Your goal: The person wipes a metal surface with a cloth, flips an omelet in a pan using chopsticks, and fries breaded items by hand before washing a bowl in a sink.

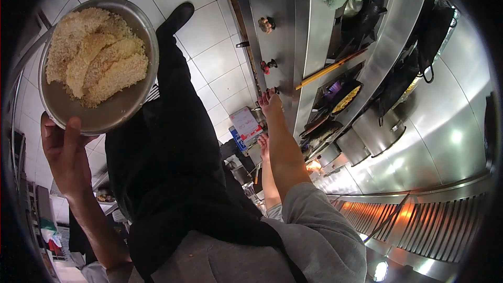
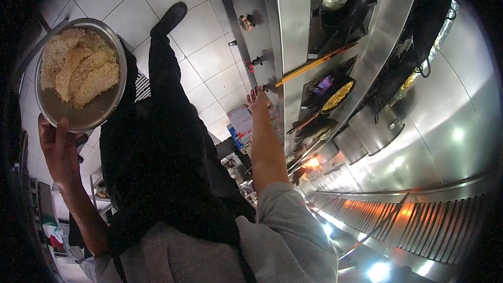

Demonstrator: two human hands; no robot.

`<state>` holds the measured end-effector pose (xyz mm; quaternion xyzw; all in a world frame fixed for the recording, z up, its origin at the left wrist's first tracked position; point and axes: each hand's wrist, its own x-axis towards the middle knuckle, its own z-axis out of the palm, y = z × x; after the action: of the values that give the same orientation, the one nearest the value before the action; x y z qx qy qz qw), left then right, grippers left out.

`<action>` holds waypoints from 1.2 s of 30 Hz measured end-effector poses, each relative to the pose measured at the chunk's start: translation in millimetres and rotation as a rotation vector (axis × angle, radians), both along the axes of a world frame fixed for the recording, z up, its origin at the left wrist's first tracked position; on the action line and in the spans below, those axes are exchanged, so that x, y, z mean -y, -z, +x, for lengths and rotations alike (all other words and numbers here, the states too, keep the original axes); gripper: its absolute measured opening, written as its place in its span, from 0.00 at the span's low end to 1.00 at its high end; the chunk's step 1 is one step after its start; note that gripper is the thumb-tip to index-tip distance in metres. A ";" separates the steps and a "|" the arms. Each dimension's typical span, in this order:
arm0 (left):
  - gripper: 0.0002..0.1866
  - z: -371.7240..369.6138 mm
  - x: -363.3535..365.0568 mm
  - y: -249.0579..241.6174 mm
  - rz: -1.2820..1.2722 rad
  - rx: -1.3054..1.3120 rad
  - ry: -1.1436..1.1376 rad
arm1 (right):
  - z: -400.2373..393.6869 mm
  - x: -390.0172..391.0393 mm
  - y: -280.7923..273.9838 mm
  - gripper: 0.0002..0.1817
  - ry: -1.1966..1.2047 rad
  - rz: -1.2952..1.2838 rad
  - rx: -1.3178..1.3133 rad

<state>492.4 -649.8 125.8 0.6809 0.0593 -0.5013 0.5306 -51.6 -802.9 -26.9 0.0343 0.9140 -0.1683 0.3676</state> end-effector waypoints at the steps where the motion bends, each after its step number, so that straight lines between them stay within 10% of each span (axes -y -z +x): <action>1: 0.12 -0.5 1.9 -0.5 -0.005 0.001 0.006 | -0.9 -0.1 -0.5 0.11 -0.002 0.006 0.011; 12: 0.07 2.8 7.0 -13.5 -0.004 0.047 0.018 | 0.4 -42.6 -6.9 0.19 0.135 -0.025 0.124; 14: 0.07 2.9 6.5 -25.6 0.014 0.091 0.064 | 5.2 -82.5 -31.1 0.17 -0.060 -0.176 0.587; 17: 0.10 12.5 3.1 -49.0 0.013 0.280 0.186 | 95.7 -93.2 -83.4 0.10 -0.933 0.099 0.253; 18: 0.13 16.5 -4.5 -47.5 -0.094 0.272 0.115 | 76.0 -110.6 -52.6 0.12 -1.801 -0.115 0.077; 19: 0.15 21.4 3.5 -69.3 -0.118 0.175 0.092 | 121.9 -90.8 -78.4 0.11 -1.895 0.218 -0.095; 20: 0.15 27.0 7.7 -86.0 -0.159 0.201 0.113 | 152.9 -80.8 -112.2 0.08 -2.009 -0.194 -0.353; 22: 0.16 35.0 11.6 -105.1 -0.223 0.147 0.092 | 201.3 -47.6 -162.8 0.07 -1.394 -0.398 -0.156; 28: 0.09 42.7 64.0 -156.2 -0.290 0.185 0.143 | 248.9 86.9 -277.3 0.06 -1.176 -1.044 -0.381; 36: 0.08 7.0 203.3 -196.1 -0.285 0.160 0.180 | 315.3 197.3 -385.2 0.06 -1.372 -1.261 0.089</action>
<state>499.5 -853.0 321.8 0.6392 -0.1160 -0.4943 0.5776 263.7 -1000.2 358.3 -0.7126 0.4594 -0.3780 0.3719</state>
